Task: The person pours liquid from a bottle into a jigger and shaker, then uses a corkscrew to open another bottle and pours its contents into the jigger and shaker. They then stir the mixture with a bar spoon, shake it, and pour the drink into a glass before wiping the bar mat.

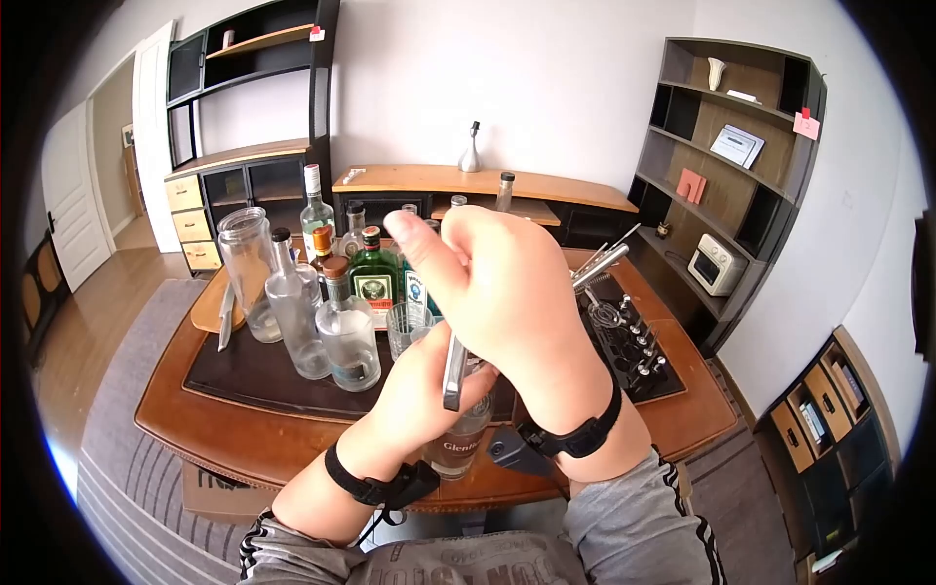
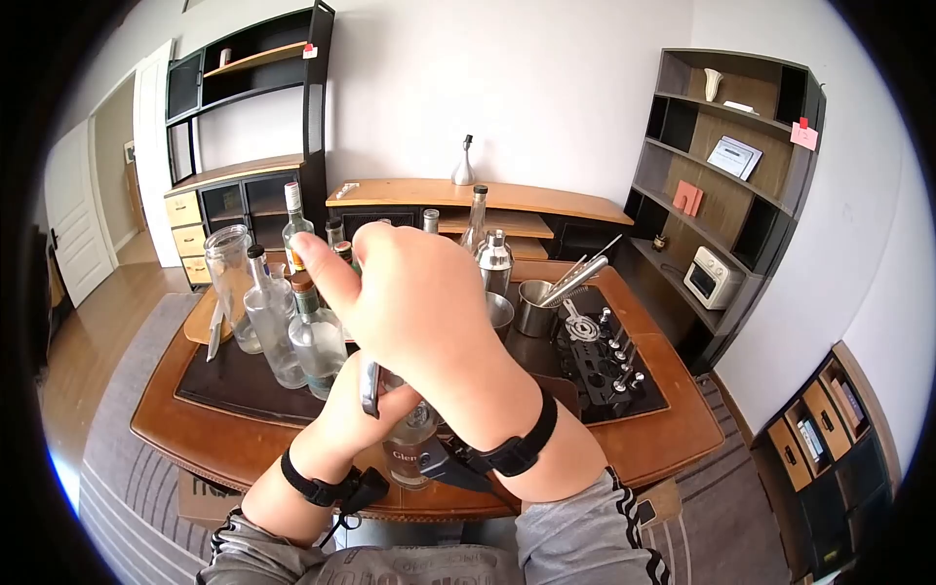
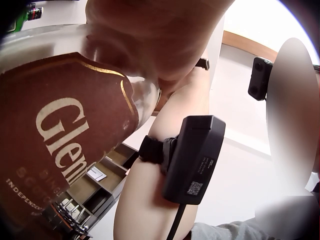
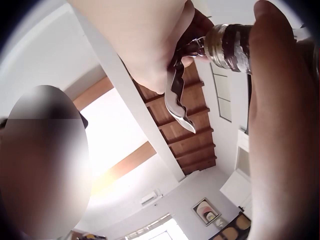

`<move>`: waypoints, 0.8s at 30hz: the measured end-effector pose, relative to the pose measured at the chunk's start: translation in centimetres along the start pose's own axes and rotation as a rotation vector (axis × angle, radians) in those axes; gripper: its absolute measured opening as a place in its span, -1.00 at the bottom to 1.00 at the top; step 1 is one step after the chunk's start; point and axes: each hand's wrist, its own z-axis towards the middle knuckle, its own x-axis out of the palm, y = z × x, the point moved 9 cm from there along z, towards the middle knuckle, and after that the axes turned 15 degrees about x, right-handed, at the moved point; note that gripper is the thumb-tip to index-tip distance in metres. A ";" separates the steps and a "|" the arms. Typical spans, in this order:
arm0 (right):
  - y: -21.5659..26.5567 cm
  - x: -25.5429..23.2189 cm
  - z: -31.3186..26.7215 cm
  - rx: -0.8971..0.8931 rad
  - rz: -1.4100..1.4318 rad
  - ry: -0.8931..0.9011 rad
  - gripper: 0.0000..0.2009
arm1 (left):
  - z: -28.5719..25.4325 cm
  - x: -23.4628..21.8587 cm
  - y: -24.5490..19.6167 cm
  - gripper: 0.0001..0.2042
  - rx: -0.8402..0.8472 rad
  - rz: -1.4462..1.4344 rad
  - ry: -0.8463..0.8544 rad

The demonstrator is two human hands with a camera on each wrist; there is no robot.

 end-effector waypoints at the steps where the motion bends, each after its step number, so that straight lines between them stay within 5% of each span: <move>1: 0.8 -0.4 -0.4 -0.060 -0.041 -0.074 -0.44 | -0.1 0.1 0.5 -0.58 0.044 -0.050 -0.020; 4: 0.7 -0.3 0.0 -0.091 0.035 0.060 -0.45 | 0.0 -0.2 0.0 -0.57 -0.004 -0.022 -0.002; 6: -0.3 0.8 0.7 -0.049 0.132 0.508 -0.61 | -0.2 -0.4 0.4 -0.56 0.014 -0.001 -0.003; 9: -1.5 1.1 0.4 -0.196 0.653 0.937 -0.68 | -0.3 -0.5 0.3 -0.57 -0.045 -0.030 0.010; 13: -2.3 0.3 1.0 -0.321 0.565 0.833 -0.79 | -0.1 -0.3 0.2 -0.56 -0.036 0.008 0.019; 19: -2.1 -0.3 0.6 -0.031 0.223 0.626 -0.81 | 0.0 -0.4 -0.1 -0.61 -0.003 0.104 0.006; 24: 0.5 -1.1 -0.4 -0.156 -0.307 0.220 -0.85 | -0.1 0.0 0.2 -0.61 -0.010 0.049 -0.016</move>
